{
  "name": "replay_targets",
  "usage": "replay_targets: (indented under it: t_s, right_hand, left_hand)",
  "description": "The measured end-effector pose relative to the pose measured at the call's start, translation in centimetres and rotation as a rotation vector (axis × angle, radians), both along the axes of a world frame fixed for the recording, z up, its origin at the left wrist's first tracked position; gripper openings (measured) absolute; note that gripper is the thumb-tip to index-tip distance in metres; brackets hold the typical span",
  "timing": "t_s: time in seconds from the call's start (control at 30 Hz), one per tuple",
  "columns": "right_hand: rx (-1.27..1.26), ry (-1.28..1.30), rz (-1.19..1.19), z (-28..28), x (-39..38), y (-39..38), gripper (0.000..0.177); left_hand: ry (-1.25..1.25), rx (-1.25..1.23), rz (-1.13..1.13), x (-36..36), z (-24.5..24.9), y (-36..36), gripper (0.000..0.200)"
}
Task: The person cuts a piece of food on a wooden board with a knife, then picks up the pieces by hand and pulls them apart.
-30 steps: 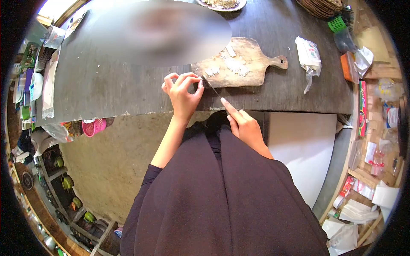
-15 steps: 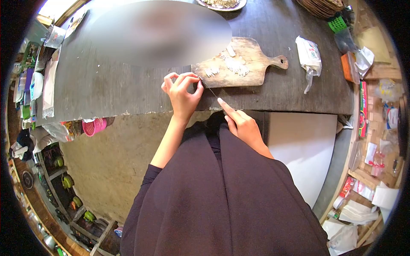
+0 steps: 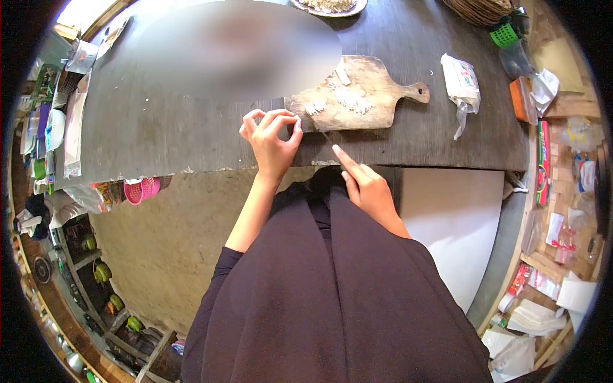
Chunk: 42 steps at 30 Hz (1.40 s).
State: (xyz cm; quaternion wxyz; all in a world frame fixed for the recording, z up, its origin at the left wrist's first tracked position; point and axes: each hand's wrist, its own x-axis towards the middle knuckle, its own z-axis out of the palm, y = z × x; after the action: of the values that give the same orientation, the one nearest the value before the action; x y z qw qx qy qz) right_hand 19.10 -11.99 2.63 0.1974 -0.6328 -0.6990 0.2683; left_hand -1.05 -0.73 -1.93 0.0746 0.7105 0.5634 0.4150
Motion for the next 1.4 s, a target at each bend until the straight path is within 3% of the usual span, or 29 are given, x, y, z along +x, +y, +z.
replay_targets:
  t_s: [0.23, 0.4, 0.57, 0.87, 1.23, 1.4]
  right_hand:
    - [0.116, 0.140, -0.059, -0.4, 0.5, 0.6, 0.058]
    - [0.055, 0.090, 0.028, -1.9, -0.6, 1.3, 0.059]
    - [0.029, 0.089, 0.055, -1.4, -0.2, 1.8, 0.061]
    - [0.022, 0.063, 0.029, -1.0, 0.5, 1.3, 0.062]
    - [-0.039, 0.017, -0.043, -0.6, -0.4, 0.6, 0.063]
    - [0.101, 0.023, -0.043, -1.2, -0.7, 0.2, 0.060]
  left_hand:
    - [0.098, 0.014, 0.024, 0.4, 0.9, -0.2, 0.014]
    - [-0.060, -0.005, 0.075, -0.2, 0.7, -0.1, 0.011]
    - [-0.058, 0.007, 0.090, -0.1, 0.7, 0.2, 0.012]
    - [0.131, -0.010, 0.003, 0.4, 0.5, 0.0, 0.018]
    - [0.174, 0.020, -0.021, 0.4, 0.4, 0.0, 0.016]
    - [0.172, 0.030, -0.023, 0.4, 0.3, 0.1, 0.015]
